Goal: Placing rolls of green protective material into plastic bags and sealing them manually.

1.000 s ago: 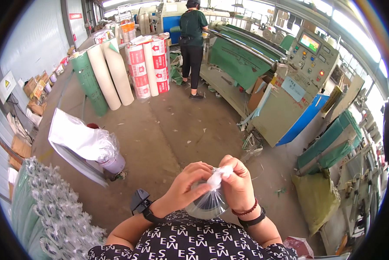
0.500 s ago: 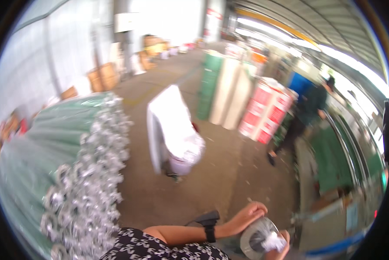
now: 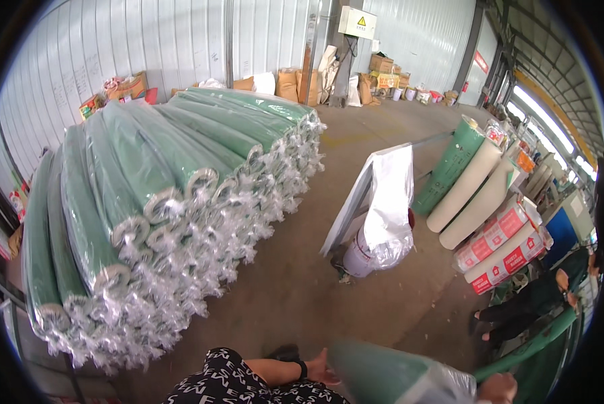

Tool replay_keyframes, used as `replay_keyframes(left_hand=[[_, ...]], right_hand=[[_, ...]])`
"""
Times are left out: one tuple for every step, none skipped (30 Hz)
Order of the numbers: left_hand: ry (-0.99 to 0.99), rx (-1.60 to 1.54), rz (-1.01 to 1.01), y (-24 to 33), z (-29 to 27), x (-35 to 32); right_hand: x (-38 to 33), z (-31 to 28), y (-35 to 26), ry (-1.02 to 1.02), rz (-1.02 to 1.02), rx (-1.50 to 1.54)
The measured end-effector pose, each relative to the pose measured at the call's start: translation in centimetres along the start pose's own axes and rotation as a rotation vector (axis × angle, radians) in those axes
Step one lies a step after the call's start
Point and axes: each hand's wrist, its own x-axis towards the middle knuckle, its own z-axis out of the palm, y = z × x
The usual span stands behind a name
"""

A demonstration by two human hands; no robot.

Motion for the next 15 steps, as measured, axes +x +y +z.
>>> replay_keyframes(left_hand=[[-0.031, -0.131, 0.030, -0.5, 2.0, -0.8], [-0.072, -0.231, 0.070, -1.0, 4.2, -1.5], [-0.116, -0.301, 0.123, -1.2, 6.6, -2.2], [-0.188, -0.338, 0.257, -1.2, 8.7, -2.6], [-0.252, -0.392, 0.402, -1.2, 10.3, -3.2], [-0.255, -0.400, 0.389, -1.1, 11.3, -3.9], [-0.277, -0.380, 0.525, -0.7, 11.9, -4.5], [-0.300, -0.352, 0.669, 0.2, 12.4, -5.3], [-0.328, -0.314, 0.813, 1.4, 13.4, -6.2], [-0.363, -0.391, 0.738, 2.3, 15.8, -8.0], [-0.395, -0.465, 0.667, 2.4, 18.2, -10.2], [-0.408, -0.451, 0.652, 2.2, 19.7, -11.3], [-0.406, -0.382, 0.658, 2.0, 20.9, -12.2], [-0.395, -0.318, 0.684, 2.0, 21.2, -13.1], [-0.393, -0.312, 0.707, 1.9, 21.0, -13.8]], right_hand=[[0.0, -1.4, -1.7, -0.052, -0.164, 0.081], [-0.8, -2.6, -3.3, -0.103, -0.319, 0.146], [-2.4, -4.1, -5.1, -0.127, -0.377, 0.128], [-4.8, -6.0, -7.0, -0.150, -0.358, 0.053], [-7.0, -7.8, -8.7, -0.179, -0.306, -0.060], [-9.6, -9.5, -10.3, -0.220, -0.207, -0.230], [-12.8, -11.3, -11.7, -0.292, -0.058, -0.509], [-16.5, -12.9, -12.7, -0.447, 0.082, -1.002], [-20.7, -14.0, -13.4, -0.811, 0.070, -1.711], [-24.3, -14.6, -14.2, -1.190, -0.060, -2.098], [-27.5, -15.4, -15.2, -1.461, -0.125, -2.186], [-30.0, -16.1, -16.2, -1.644, -0.142, -2.195], [-31.9, -16.3, -16.9, -1.751, -0.151, -2.181], [-33.0, -16.1, -17.1, -1.776, -0.157, -2.169], [-33.9, -16.1, -17.5, -1.809, -0.164, -2.154]])
